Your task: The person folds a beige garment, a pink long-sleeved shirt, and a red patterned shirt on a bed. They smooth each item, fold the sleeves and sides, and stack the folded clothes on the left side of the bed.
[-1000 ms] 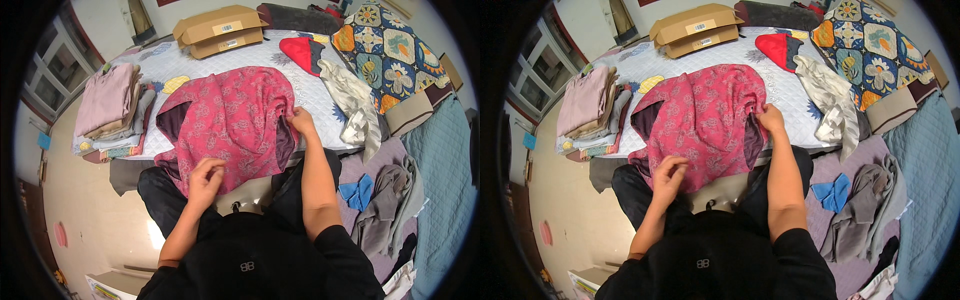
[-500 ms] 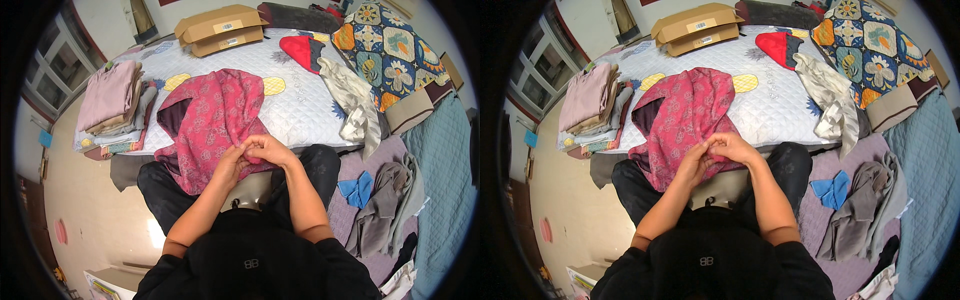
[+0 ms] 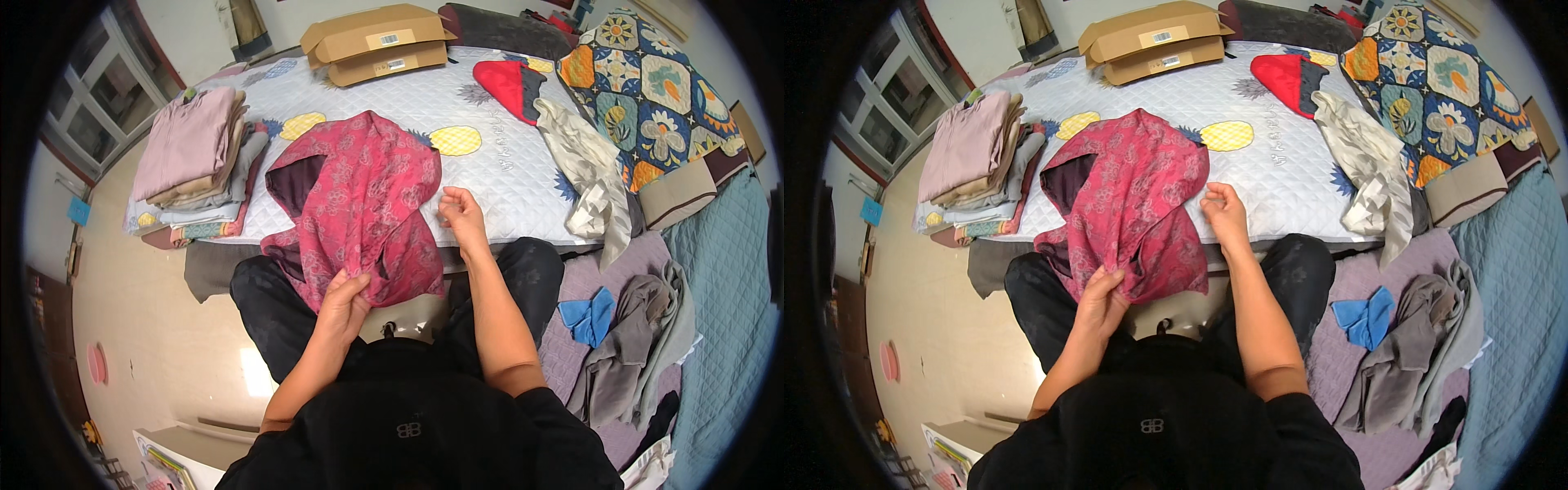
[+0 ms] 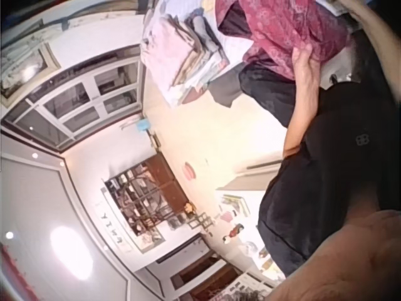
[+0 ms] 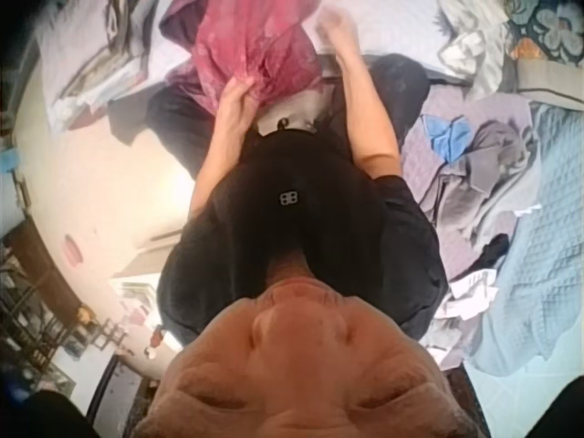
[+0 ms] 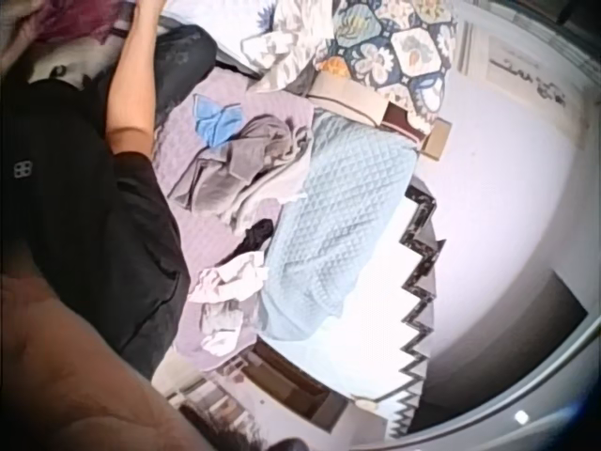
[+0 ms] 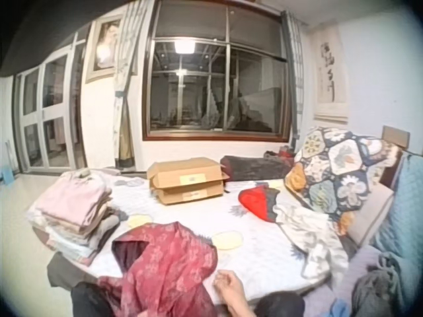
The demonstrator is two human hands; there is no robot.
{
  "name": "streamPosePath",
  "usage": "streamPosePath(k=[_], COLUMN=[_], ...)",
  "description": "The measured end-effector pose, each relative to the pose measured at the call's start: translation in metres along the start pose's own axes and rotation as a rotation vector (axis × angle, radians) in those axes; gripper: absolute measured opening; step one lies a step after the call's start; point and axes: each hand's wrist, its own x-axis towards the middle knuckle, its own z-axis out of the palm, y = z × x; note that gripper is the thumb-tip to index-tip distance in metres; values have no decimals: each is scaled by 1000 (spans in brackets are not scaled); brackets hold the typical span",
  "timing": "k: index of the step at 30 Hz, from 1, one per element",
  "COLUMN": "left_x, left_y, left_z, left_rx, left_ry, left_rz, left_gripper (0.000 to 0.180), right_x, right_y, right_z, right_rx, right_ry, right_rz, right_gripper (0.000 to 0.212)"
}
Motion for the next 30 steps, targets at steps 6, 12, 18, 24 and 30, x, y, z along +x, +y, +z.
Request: streamPosePath(k=[6,12,18,24,30], left_x=[-29,-44,-51,-33,-8], left_y=[23,44,71,91,105], left_z=[-23,-7,23,31,81], left_rx=[1,110,231,224,296], left_ry=[82,29,-18,-56,-194], left_rz=[105,151,313,414,472], left_gripper=[50,50,62,61,57], right_x=[-3,7,12,19,26], right_y=[-1,19,-8,-81,-148], right_z=[18,41,48,30,10], right_rx=[473,785,969,812,444], right_ry=[-135,-374,-400,-349,-151], right_rz=[300,503,320,-67,-457], right_gripper=[48,47,46,61,29])
